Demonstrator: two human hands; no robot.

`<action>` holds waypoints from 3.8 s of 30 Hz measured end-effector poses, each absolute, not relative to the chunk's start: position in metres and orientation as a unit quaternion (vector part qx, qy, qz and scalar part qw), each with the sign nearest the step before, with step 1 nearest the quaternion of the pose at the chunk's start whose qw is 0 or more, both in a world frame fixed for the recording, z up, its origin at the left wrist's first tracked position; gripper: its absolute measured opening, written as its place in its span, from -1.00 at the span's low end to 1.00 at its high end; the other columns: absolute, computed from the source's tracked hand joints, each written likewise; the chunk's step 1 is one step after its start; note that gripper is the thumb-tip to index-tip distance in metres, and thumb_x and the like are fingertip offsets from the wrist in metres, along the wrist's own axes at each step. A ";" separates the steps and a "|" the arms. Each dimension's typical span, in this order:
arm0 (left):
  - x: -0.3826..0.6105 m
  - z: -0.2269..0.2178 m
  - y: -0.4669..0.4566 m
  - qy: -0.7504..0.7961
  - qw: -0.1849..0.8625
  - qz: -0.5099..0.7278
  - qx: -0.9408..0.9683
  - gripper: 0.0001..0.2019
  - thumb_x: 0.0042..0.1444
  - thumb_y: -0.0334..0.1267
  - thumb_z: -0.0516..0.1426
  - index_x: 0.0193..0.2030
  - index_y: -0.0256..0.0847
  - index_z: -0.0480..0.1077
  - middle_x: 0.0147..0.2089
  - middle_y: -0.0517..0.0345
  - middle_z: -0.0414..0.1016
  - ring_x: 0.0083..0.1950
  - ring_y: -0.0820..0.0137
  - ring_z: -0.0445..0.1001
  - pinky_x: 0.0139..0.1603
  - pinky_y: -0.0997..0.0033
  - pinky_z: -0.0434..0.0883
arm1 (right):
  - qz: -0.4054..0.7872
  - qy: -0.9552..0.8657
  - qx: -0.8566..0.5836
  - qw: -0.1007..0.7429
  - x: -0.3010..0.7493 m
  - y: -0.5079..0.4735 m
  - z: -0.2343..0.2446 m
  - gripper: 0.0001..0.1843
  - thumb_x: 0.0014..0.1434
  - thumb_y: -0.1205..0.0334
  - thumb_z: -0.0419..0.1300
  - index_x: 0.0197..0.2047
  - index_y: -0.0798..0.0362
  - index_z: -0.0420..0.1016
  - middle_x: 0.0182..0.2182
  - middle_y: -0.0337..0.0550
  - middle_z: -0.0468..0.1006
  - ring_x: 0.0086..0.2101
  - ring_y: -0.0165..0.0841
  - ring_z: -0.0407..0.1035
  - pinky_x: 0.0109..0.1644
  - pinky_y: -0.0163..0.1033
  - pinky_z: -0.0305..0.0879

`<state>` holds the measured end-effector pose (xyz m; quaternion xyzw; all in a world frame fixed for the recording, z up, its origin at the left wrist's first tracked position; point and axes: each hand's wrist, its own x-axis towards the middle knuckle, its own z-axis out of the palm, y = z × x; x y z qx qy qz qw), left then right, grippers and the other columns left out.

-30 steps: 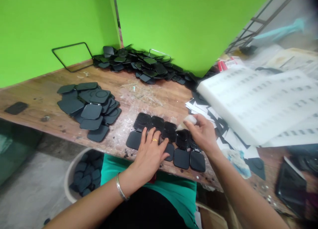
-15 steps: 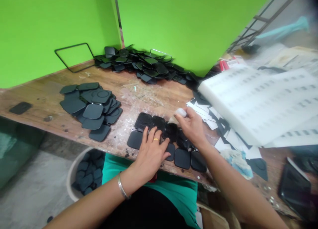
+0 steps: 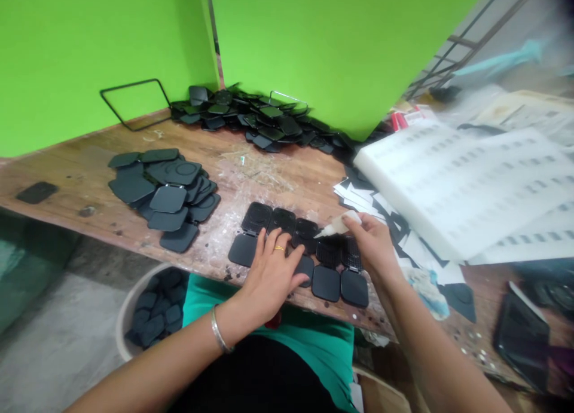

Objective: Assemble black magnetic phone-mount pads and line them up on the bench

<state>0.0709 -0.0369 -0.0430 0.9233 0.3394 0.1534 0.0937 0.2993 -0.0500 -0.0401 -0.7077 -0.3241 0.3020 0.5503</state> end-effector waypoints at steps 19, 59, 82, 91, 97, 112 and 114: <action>0.034 -0.046 -0.028 0.393 0.048 0.146 0.907 -0.59 0.17 -0.12 0.23 0.13 -0.19 0.46 0.16 -0.22 0.33 0.32 -0.14 0.20 0.33 -0.34 0.12 | 0.293 -0.386 -0.677 0.554 0.259 0.017 -0.049 -0.63 -0.04 -0.09 0.27 -0.34 0.06 0.45 -0.45 -0.19 0.52 -0.42 -0.33 0.39 -0.30 -0.20 0.33; 0.032 -0.051 -0.027 0.388 0.051 0.156 0.907 -0.59 0.17 -0.13 0.23 0.15 -0.19 0.44 0.15 -0.17 0.35 0.31 -0.07 0.21 0.35 -0.29 0.12 | 0.157 -0.536 -0.719 0.414 0.252 -0.006 -0.024 -0.73 0.07 -0.01 0.22 -0.39 0.03 0.40 -0.50 -0.24 0.44 -0.46 -0.34 0.29 -0.33 -0.22 0.21; -0.002 -0.055 -0.014 0.444 0.013 0.168 0.880 -0.67 0.25 -0.18 0.16 0.13 -0.14 0.47 0.15 -0.05 0.46 0.28 -0.13 0.25 0.33 -0.39 0.06 | 0.298 -0.402 -0.671 0.547 0.216 0.050 -0.045 -0.64 -0.07 -0.03 0.30 -0.34 0.09 0.49 -0.43 -0.16 0.56 -0.39 -0.32 0.42 -0.30 -0.20 0.36; 0.000 -0.052 -0.015 0.440 0.005 0.158 0.884 -0.68 0.26 -0.18 0.15 0.10 -0.19 0.49 0.15 -0.07 0.47 0.29 -0.14 0.26 0.34 -0.36 0.07 | 0.218 -0.515 -0.687 0.464 0.212 0.043 -0.034 -0.69 0.01 -0.01 0.23 -0.33 0.08 0.46 -0.50 -0.21 0.49 -0.47 -0.34 0.33 -0.35 -0.22 0.25; 0.001 -0.051 -0.014 0.437 0.013 0.162 0.885 -0.68 0.26 -0.17 0.15 0.10 -0.21 0.48 0.14 -0.06 0.47 0.29 -0.11 0.26 0.35 -0.34 0.08 | 0.193 -0.567 -0.692 0.403 0.209 0.021 -0.020 -0.74 0.04 0.01 0.22 -0.41 0.05 0.42 -0.56 -0.26 0.43 -0.49 -0.36 0.28 -0.38 -0.26 0.17; 0.001 -0.055 -0.013 0.434 0.007 0.161 0.886 -0.69 0.25 -0.19 0.17 0.09 -0.20 0.48 0.09 -0.01 0.51 0.26 -0.07 0.29 0.33 -0.33 0.11 | 0.167 -0.630 -0.638 0.410 0.180 0.058 -0.025 -0.80 0.09 0.08 0.17 -0.35 0.05 0.40 -0.46 -0.22 0.45 -0.42 -0.34 0.32 -0.30 -0.24 0.21; 0.001 -0.056 -0.012 0.433 0.004 0.163 0.886 -0.70 0.25 -0.19 0.16 0.08 -0.20 0.48 0.08 -0.01 0.52 0.25 -0.07 0.30 0.33 -0.34 0.12 | 0.151 -0.631 -0.645 0.403 0.188 0.059 -0.026 -0.81 0.09 0.08 0.16 -0.36 0.04 0.40 -0.46 -0.21 0.45 -0.40 -0.33 0.32 -0.29 -0.23 0.22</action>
